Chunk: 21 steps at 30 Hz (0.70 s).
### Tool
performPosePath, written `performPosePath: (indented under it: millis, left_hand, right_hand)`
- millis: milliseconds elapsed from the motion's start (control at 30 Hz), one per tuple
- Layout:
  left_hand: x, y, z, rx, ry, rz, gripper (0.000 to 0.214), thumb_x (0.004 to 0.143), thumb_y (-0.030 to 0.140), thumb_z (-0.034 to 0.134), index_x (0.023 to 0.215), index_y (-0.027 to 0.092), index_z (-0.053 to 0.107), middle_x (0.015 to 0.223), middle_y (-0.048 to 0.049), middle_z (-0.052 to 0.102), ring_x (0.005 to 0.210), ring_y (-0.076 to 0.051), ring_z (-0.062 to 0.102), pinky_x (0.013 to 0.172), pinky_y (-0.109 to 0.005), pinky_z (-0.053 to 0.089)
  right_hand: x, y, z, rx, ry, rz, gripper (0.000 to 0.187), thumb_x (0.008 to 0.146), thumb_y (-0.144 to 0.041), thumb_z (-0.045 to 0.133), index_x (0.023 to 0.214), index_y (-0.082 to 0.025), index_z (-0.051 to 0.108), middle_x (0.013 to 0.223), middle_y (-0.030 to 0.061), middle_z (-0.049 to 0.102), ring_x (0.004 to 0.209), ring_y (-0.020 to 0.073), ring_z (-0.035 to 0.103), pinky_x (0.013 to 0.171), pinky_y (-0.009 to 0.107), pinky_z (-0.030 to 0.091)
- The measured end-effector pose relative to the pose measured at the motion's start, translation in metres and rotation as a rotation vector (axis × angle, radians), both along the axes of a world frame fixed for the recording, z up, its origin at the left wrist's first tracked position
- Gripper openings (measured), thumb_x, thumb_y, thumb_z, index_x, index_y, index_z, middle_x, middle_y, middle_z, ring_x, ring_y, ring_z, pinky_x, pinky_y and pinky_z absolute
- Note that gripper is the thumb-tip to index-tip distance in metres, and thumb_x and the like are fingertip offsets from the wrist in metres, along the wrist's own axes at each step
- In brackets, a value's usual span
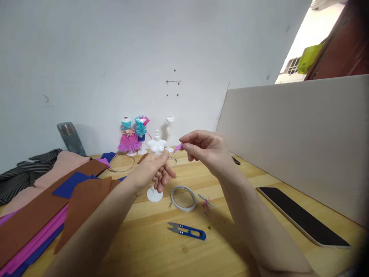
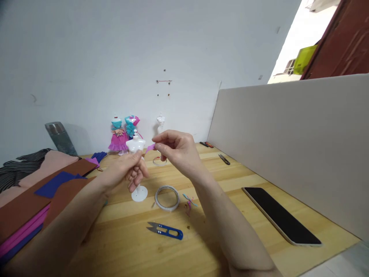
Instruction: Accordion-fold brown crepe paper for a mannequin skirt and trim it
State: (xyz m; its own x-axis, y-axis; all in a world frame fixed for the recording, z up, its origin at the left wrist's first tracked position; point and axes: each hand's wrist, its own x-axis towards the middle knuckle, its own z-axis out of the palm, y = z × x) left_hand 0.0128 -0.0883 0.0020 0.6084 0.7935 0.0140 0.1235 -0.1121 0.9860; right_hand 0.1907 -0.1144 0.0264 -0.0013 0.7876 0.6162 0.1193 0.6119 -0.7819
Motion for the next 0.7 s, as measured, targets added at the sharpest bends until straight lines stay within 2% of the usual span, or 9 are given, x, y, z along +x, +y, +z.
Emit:
performPosePath:
  millis: [100,200,300,533,600,700]
  left_hand:
    - [-0.0015,0.0018,0.0004,-0.223,-0.227,-0.103,0.055,0.082,0.062,0.050,0.082,0.010,0.067,0.052,-0.0015,0.059,0.035,-0.008,0.052,0.035,-0.017,0.035]
    - [-0.0003,-0.0001,0.0013,-0.299,-0.361,-0.120,0.041,0.081,0.052,0.060,0.081,0.011,0.067,0.052,-0.0006,0.060,0.035,-0.006,0.051,0.035,-0.015,0.035]
    - [-0.0002,-0.0031,0.0036,-0.288,-0.429,-0.093,0.030,0.078,0.041,0.067,0.077,0.011,0.065,0.051,0.0000,0.061,0.034,-0.005,0.049,0.034,-0.013,0.035]
    - [0.0014,-0.0034,0.0017,-0.229,-0.383,-0.106,0.022,0.076,0.033,0.070,0.078,0.012,0.063,0.053,0.0010,0.061,0.034,-0.005,0.049,0.034,-0.014,0.035]
    - [0.0019,-0.0037,0.0023,-0.179,-0.347,-0.073,0.022,0.074,0.032,0.071,0.076,0.012,0.062,0.054,0.0018,0.061,0.035,-0.004,0.049,0.035,-0.014,0.035]
    - [0.0021,-0.0063,0.0069,0.013,-0.247,0.026,0.024,0.073,0.033,0.071,0.068,0.013,0.059,0.055,0.0012,0.061,0.037,-0.005,0.052,0.037,-0.014,0.036]
  right_hand:
    - [-0.0016,0.0004,-0.0025,0.054,-0.041,0.017,0.013,0.069,-0.023,0.071,0.079,-0.015,0.069,0.069,0.0016,0.067,0.051,0.0086,0.057,0.047,0.024,0.050]
    - [-0.0019,0.0007,-0.0060,0.120,-0.121,0.003,0.012,0.072,-0.023,0.070,0.081,-0.015,0.071,0.071,0.0024,0.068,0.055,0.0101,0.059,0.051,0.025,0.052]
    - [-0.0017,0.0003,-0.0082,0.199,-0.208,-0.035,0.009,0.075,-0.020,0.068,0.083,-0.016,0.071,0.072,0.0029,0.069,0.058,0.0110,0.060,0.052,0.026,0.052]
    - [-0.0031,-0.0015,-0.0074,0.332,-0.372,-0.081,0.009,0.078,-0.016,0.064,0.081,-0.016,0.072,0.073,0.0021,0.070,0.057,0.0089,0.056,0.054,0.024,0.048]
    - [-0.0015,-0.0006,-0.0066,0.276,-0.330,-0.051,0.012,0.079,-0.021,0.064,0.087,-0.015,0.072,0.076,0.0035,0.071,0.059,0.0097,0.058,0.054,0.024,0.049]
    - [0.0037,0.0038,-0.0052,0.072,-0.213,0.015,0.026,0.080,-0.036,0.064,0.093,-0.014,0.069,0.080,0.0062,0.071,0.055,0.0100,0.059,0.049,0.024,0.047]
